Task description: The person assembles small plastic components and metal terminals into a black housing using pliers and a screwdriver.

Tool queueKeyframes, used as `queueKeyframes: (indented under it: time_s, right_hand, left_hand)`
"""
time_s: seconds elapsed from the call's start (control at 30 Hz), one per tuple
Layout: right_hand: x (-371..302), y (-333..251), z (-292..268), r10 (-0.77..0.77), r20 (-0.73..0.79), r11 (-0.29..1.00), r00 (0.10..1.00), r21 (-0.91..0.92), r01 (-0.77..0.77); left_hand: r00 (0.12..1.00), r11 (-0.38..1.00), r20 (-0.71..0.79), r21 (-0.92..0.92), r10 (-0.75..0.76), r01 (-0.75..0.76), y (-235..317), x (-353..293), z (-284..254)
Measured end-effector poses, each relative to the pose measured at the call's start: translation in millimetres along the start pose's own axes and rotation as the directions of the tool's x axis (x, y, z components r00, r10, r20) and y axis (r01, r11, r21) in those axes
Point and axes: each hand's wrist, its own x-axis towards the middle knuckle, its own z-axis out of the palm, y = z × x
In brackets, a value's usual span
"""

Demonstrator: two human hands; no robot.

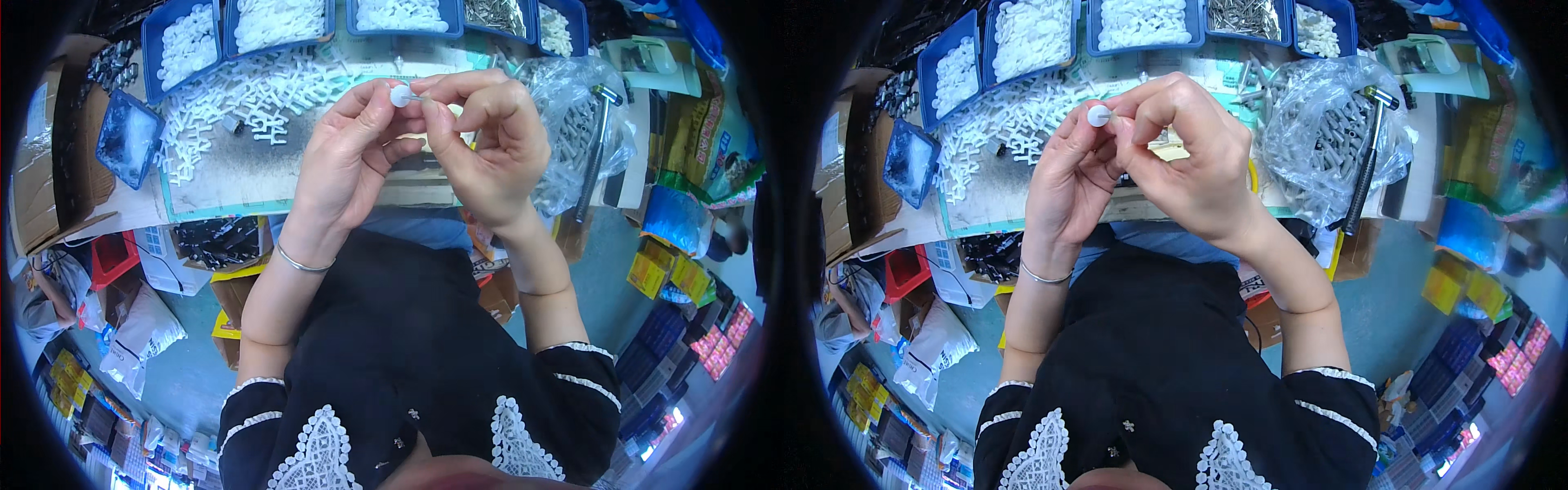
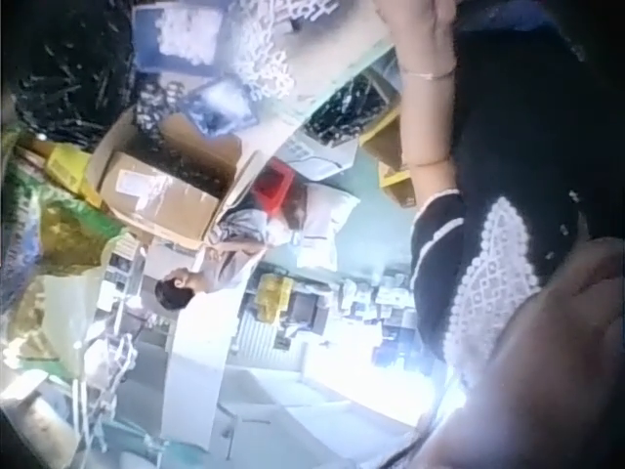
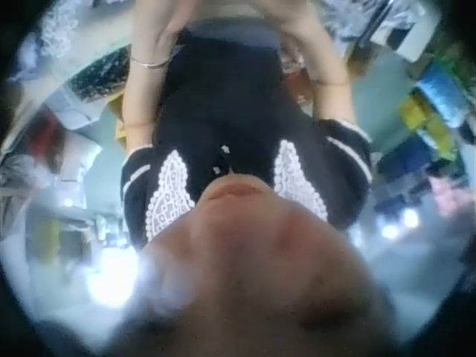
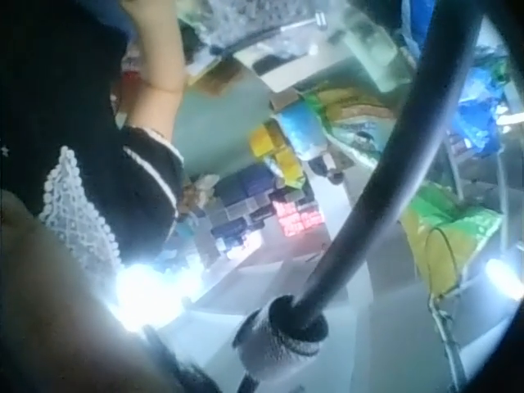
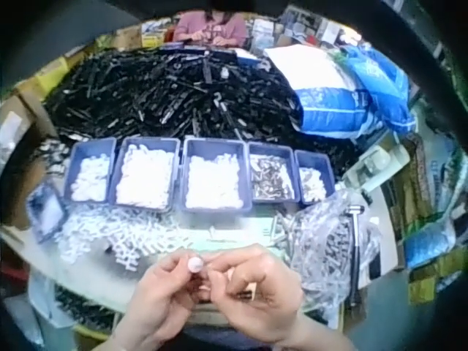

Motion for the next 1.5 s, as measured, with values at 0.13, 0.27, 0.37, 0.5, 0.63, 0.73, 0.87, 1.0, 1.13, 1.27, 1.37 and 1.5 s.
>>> queueKeyframes:
  time_s: [0.13, 0.27, 0.37, 0.5, 0.63, 0.73, 0.87, 1.0, 1.13, 1.27, 1.37, 1.5]
  right_hand:
    - [-7, -4, 1, -0.067, 0.049, 0.992, 0.997, -0.105, 0.071]
    - [-23, -11, -4, 0.14, 0.082, 0.984, 0.987, -0.122, -0.13]
    - [-40, -32, -9, 0.506, 0.104, 0.845, 0.856, 0.14, -0.516]
    - [-51, -41, -27, 0.781, 0.317, 0.51, 0.538, 0.175, -0.842]
    - [-55, -33, -26, 0.733, 0.389, 0.639, 0.558, -0.111, -0.761]
    - [-58, -22, -21, 0.519, 0.46, 0.853, 0.72, -0.332, -0.403]
    - [-61, 1, -12, 0.318, 0.488, 0.852, 0.813, -0.523, -0.019]
    - [-62, 35, -10, 0.092, 0.533, 0.732, 0.841, -0.608, 0.306]
    - [-67, 47, -11, 0.075, 0.59, 0.685, 0.804, -0.616, 0.389]
    - [-63, 44, -12, 0.124, 0.58, 0.692, 0.805, -0.632, 0.349]
    - [-47, 39, -21, 0.236, 0.414, 0.746, 0.879, -0.657, 0.109]
    - [25, 35, -37, 0.209, 0.32, 0.685, 0.924, -0.722, 0.095]
  left_hand:
    - [0.993, 0.998, -0.113, 0.051, 0.028, -0.022, -6, -9, 0]
    - [0.936, 0.895, -0.199, 0.402, 0.289, -0.191, -16, -23, 4]
    - [0.688, -0.085, 0.455, 0.862, 0.565, -0.5, -10, -36, -13]
    - [0.619, -0.47, 0.753, 0.64, 0.225, -0.607, -3, -59, -27]
    - [0.533, -0.613, 0.846, 0.425, 0.007, -0.667, -2, -61, -29]
    - [0.535, -0.655, 0.844, 0.387, -0.032, -0.649, -4, -64, -38]
    - [0.656, -0.558, 0.754, 0.546, 0.003, -0.625, -6, -60, -46]
    - [0.744, -0.577, 0.659, 0.651, 0.106, -0.494, -10, -49, -54]
    - [0.739, -0.61, 0.665, 0.63, 0.103, -0.481, -13, -43, -70]
    - [0.748, -0.643, 0.656, 0.616, 0.099, -0.455, -15, -38, -68]
    - [0.739, -0.66, 0.664, 0.606, 0.113, -0.444, -17, -30, -64]
    - [0.745, -0.67, 0.662, 0.591, 0.083, -0.45, -12, -23, -54]
